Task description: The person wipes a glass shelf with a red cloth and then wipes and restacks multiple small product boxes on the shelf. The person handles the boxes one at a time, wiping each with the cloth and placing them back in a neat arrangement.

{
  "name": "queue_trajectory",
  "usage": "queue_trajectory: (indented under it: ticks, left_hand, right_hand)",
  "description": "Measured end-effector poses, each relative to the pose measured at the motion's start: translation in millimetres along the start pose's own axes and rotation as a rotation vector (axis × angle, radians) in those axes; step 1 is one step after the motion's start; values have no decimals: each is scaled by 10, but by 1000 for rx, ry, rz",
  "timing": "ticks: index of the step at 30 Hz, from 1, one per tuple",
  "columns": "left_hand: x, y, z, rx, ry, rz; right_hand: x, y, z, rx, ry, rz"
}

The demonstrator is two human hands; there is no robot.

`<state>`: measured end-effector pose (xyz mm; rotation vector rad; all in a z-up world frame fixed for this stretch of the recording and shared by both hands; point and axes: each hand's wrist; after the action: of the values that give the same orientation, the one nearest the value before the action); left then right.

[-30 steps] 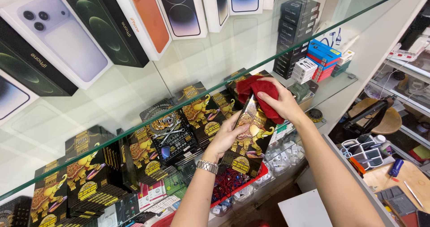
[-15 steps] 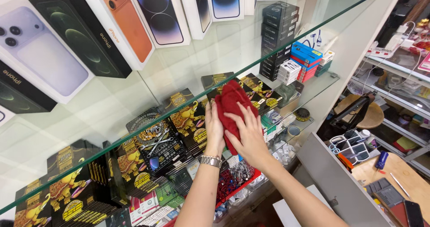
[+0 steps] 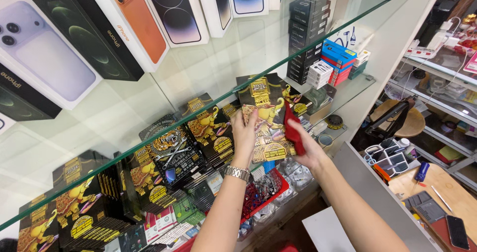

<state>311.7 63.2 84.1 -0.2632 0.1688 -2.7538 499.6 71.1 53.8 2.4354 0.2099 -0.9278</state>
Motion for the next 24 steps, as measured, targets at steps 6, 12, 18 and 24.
queue_trajectory:
  ticks: [6,12,18,24]
  left_hand:
    - [172,-229,-174,67,183,111]
    - [295,-97,-222,202,177,33]
    - [1186,110,-46,141,282,4]
    - [2152,249,-108,72,337,403]
  right_hand:
    - [-294,397,0,564,816,167]
    - [-707,198,176,1166,1450,-132]
    - [-930,-214,38,806,940,68]
    - [-1699,-239,851,995,1245,-352]
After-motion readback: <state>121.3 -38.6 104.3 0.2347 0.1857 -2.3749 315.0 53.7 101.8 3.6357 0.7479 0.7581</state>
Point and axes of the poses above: each hand's wrist, its own y-axis away from the middle knuckle, its own x-axis out of the back of the hand, z = x × y, and after that the axes turned 5 degrees about -y, right-handed
